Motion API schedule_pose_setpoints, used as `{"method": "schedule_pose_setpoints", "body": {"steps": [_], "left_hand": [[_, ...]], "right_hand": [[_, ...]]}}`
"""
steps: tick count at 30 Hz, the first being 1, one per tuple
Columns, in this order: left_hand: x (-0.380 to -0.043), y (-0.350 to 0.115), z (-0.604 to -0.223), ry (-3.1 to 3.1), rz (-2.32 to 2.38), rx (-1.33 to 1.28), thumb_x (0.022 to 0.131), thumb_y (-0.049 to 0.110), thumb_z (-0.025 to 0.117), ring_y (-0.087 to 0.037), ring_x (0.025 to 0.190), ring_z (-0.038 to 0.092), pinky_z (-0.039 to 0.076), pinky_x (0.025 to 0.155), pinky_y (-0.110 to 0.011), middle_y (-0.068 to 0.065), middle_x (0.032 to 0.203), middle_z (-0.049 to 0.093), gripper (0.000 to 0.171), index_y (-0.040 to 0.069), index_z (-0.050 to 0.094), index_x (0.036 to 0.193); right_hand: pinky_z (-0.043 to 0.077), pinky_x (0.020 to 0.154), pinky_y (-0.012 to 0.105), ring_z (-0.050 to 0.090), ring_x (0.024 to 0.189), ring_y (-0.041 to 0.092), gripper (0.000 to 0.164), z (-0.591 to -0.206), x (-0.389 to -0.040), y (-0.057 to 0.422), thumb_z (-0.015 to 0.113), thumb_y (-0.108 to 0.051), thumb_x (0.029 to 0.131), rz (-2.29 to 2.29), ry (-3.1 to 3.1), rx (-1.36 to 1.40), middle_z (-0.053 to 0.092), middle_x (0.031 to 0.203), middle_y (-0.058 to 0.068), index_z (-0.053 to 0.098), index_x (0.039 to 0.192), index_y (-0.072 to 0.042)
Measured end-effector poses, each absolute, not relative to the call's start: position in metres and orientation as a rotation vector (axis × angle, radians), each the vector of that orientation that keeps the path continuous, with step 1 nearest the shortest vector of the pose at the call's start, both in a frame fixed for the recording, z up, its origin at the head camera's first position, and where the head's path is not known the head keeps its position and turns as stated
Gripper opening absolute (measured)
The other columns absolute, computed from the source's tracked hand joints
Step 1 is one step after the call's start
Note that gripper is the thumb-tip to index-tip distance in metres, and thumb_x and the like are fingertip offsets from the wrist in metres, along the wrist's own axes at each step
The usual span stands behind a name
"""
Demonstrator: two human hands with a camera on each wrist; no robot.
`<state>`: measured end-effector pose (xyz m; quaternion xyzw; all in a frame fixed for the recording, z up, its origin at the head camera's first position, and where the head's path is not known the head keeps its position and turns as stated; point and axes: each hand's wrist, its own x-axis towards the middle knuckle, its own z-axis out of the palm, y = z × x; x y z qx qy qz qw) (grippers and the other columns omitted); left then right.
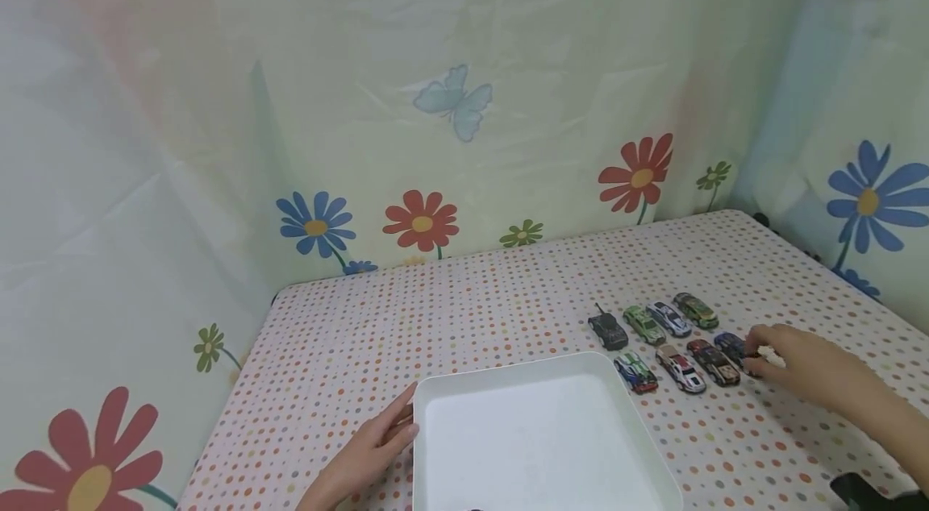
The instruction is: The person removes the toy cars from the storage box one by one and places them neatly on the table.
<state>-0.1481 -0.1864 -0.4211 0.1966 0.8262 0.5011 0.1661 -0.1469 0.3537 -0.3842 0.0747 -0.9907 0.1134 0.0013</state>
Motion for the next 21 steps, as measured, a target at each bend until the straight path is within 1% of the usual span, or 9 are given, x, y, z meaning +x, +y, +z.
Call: {"method": "schedule_pose_setpoints", "body": {"steps": [1, 3, 5, 7, 9, 13, 18, 21], "left_hand": [[-0.148, -0.186, -0.421, 2.353, 1.425, 0.557, 0.099, 0.029, 0.049, -0.036, 0.119, 0.047, 0.046, 0.093, -0.038, -0.027, 0.137, 0.041, 0.062, 0.002, 0.021, 0.148], [-0.149, -0.187, -0.420, 2.360, 1.417, 0.547, 0.099, 0.030, 0.049, -0.036, 0.119, 0.047, 0.046, 0.093, -0.038, -0.026, 0.137, 0.040, 0.062, 0.003, 0.022, 0.148], [-0.150, -0.187, -0.419, 2.364, 1.411, 0.554, 0.099, 0.030, 0.048, -0.036, 0.120, 0.047, 0.046, 0.093, -0.040, -0.027, 0.137, 0.040, 0.062, 0.003, 0.021, 0.148], [-0.151, -0.188, -0.419, 2.371, 1.406, 0.555, 0.099, 0.030, 0.048, -0.036, 0.120, 0.047, 0.046, 0.093, -0.039, -0.027, 0.137, 0.040, 0.062, 0.004, 0.021, 0.148], [-0.152, -0.188, -0.419, 2.372, 1.406, 0.567, 0.099, 0.031, 0.048, -0.037, 0.120, 0.047, 0.046, 0.093, -0.039, -0.028, 0.137, 0.040, 0.063, 0.003, 0.021, 0.148], [-0.153, -0.188, -0.421, 2.363, 1.422, 0.586, 0.099, 0.030, 0.047, -0.037, 0.119, 0.047, 0.047, 0.092, -0.039, -0.028, 0.137, 0.040, 0.063, 0.002, 0.020, 0.148], [-0.152, -0.188, -0.425, 2.328, 1.453, 0.608, 0.100, 0.026, 0.047, -0.036, 0.120, 0.047, 0.047, 0.092, -0.038, -0.028, 0.137, 0.039, 0.061, 0.002, 0.019, 0.148], [-0.151, -0.189, -0.427, 2.328, 1.449, 0.595, 0.100, 0.025, 0.047, -0.036, 0.120, 0.047, 0.047, 0.092, -0.039, -0.028, 0.137, 0.040, 0.060, 0.002, 0.019, 0.148]], "right_hand": [[0.049, 0.058, 0.045, 0.058, 0.074, 0.035, 0.019, -0.377, -0.146, 0.345, 0.071, -0.015, 0.082, 0.349, -3.081, 0.243, 0.060, 0.084, 0.016, 0.059, 0.087, 0.000], [0.050, 0.064, 0.052, 0.059, 0.085, 0.042, 0.028, -0.362, -0.146, 0.325, 0.070, -0.018, 0.084, 0.372, -3.023, 0.270, 0.062, 0.094, 0.022, 0.062, 0.099, 0.004], [0.050, 0.069, 0.054, 0.058, 0.093, 0.043, 0.034, -0.348, -0.145, 0.299, 0.069, -0.020, 0.086, 0.417, -2.961, 0.309, 0.061, 0.103, 0.024, 0.061, 0.108, 0.004], [0.049, 0.075, 0.056, 0.057, 0.099, 0.042, 0.037, -0.337, -0.145, 0.270, 0.068, -0.020, 0.086, 0.462, -2.890, 0.372, 0.061, 0.110, 0.023, 0.061, 0.114, 0.002], [0.049, 0.080, 0.055, 0.057, 0.103, 0.038, 0.034, -0.329, -0.145, 0.243, 0.069, -0.017, 0.086, 0.515, -2.809, 0.480, 0.061, 0.113, 0.019, 0.063, 0.115, -0.002], [0.052, 0.082, 0.046, 0.059, 0.103, 0.028, 0.029, -0.326, -0.150, 0.196, 0.071, -0.013, 0.085, 0.579, -2.659, 0.729, 0.064, 0.111, 0.008, 0.065, 0.112, -0.009], [0.054, 0.079, 0.037, 0.061, 0.098, 0.017, 0.024, -0.343, -0.159, 0.148, 0.071, -0.014, 0.085, 0.598, -2.500, 1.037, 0.065, 0.105, -0.003, 0.066, 0.109, -0.014], [0.054, 0.077, 0.031, 0.061, 0.094, 0.012, 0.021, -0.355, -0.159, 0.122, 0.070, -0.017, 0.086, 0.612, -2.467, 1.217, 0.065, 0.101, -0.006, 0.067, 0.107, -0.015]]}}
